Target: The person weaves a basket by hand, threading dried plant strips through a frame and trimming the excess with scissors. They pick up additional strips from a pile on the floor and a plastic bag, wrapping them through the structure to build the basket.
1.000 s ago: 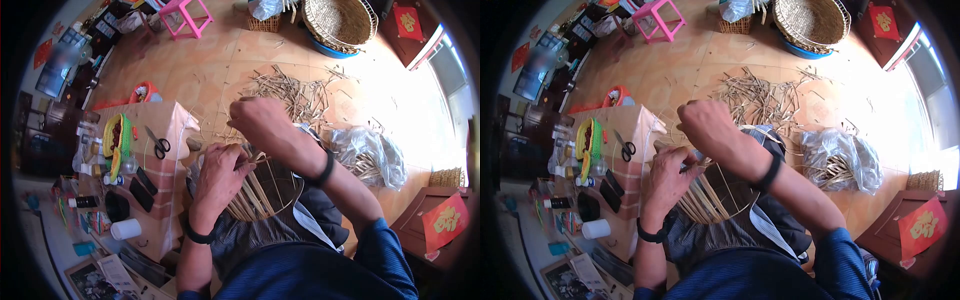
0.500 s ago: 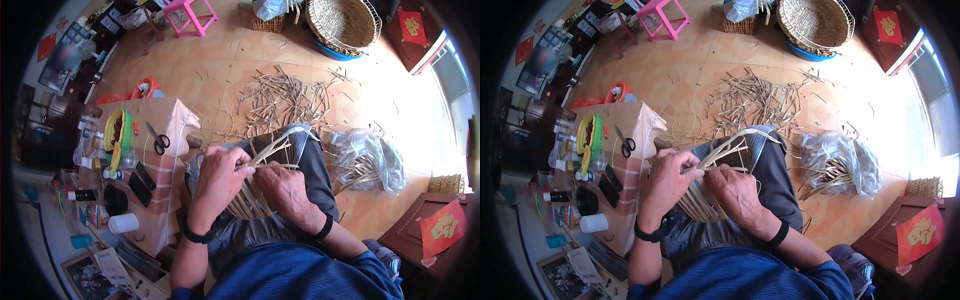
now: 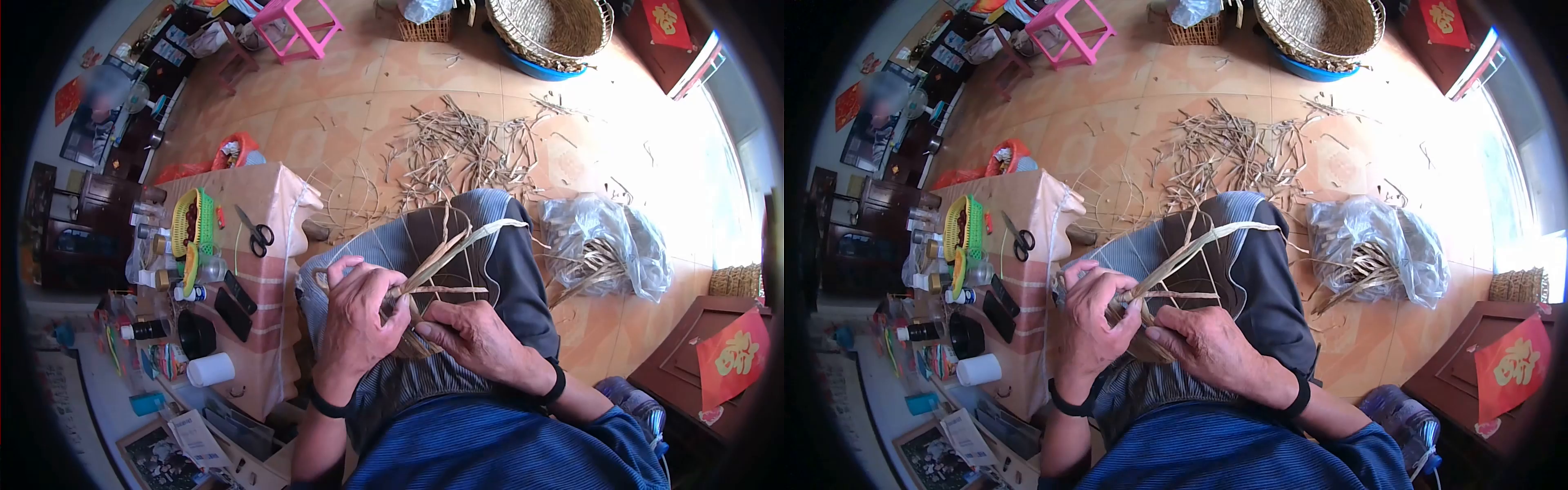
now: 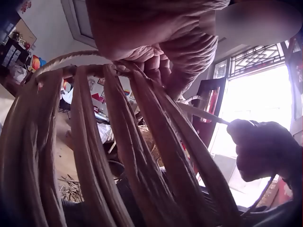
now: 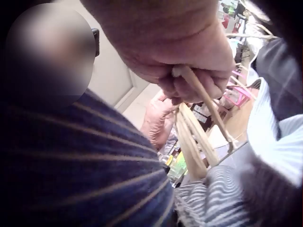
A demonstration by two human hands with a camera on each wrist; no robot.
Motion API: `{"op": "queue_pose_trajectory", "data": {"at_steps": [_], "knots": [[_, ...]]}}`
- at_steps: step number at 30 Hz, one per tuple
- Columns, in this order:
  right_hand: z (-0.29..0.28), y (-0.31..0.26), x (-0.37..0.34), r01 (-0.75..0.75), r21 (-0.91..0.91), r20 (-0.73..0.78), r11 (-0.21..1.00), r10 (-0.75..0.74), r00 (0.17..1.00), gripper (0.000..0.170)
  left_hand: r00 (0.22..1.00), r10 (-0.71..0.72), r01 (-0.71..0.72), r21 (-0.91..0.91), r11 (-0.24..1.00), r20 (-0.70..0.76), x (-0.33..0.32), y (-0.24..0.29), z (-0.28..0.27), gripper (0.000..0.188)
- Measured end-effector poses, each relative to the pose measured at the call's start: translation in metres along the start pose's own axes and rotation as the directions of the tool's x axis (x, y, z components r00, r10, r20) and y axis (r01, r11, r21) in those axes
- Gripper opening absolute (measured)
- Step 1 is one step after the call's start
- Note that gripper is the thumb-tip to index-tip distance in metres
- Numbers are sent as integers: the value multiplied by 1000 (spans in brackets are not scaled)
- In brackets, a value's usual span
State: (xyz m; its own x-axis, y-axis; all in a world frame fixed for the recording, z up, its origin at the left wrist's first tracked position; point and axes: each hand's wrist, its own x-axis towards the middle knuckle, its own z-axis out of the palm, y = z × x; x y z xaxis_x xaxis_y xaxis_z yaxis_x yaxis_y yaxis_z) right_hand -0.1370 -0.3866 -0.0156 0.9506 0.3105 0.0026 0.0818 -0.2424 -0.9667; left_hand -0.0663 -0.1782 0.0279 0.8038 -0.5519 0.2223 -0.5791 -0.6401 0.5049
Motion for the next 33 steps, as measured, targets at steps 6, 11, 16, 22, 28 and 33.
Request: {"op": "queue_pose_trajectory", "data": {"at_steps": [6, 11, 16, 22, 28, 33], "knots": [[5, 20, 0, -60, 93, -67, 994, 66, 996, 20, 989, 23, -30, -46, 999, -143, -2, -20, 14, 37], [8, 19, -1, -43, 20, -71, 999, 45, 996, 17, 984, 16, -29, -73, 997, -178, -4, -34, 18, 34], [8, 10, -2, -68, 63, -65, 996, 72, 995, 18, 989, 2, -20, -119, 993, -150, -5, -35, 12, 27], [2, 6, -14, -135, 90, 5, 987, 135, 991, 19, 993, -10, -4, -120, 993, -117, -5, -32, 4, 21], [-13, 4, -42, -229, 52, 78, 972, 225, 971, 20, 984, -32, 6, -149, 989, -174, -9, -31, 10, 19], [-22, 33, -68, -288, 75, 122, 955, 278, 953, 25, 984, -86, 56, -183, 982, -157, -9, -23, 10, 20]]}}
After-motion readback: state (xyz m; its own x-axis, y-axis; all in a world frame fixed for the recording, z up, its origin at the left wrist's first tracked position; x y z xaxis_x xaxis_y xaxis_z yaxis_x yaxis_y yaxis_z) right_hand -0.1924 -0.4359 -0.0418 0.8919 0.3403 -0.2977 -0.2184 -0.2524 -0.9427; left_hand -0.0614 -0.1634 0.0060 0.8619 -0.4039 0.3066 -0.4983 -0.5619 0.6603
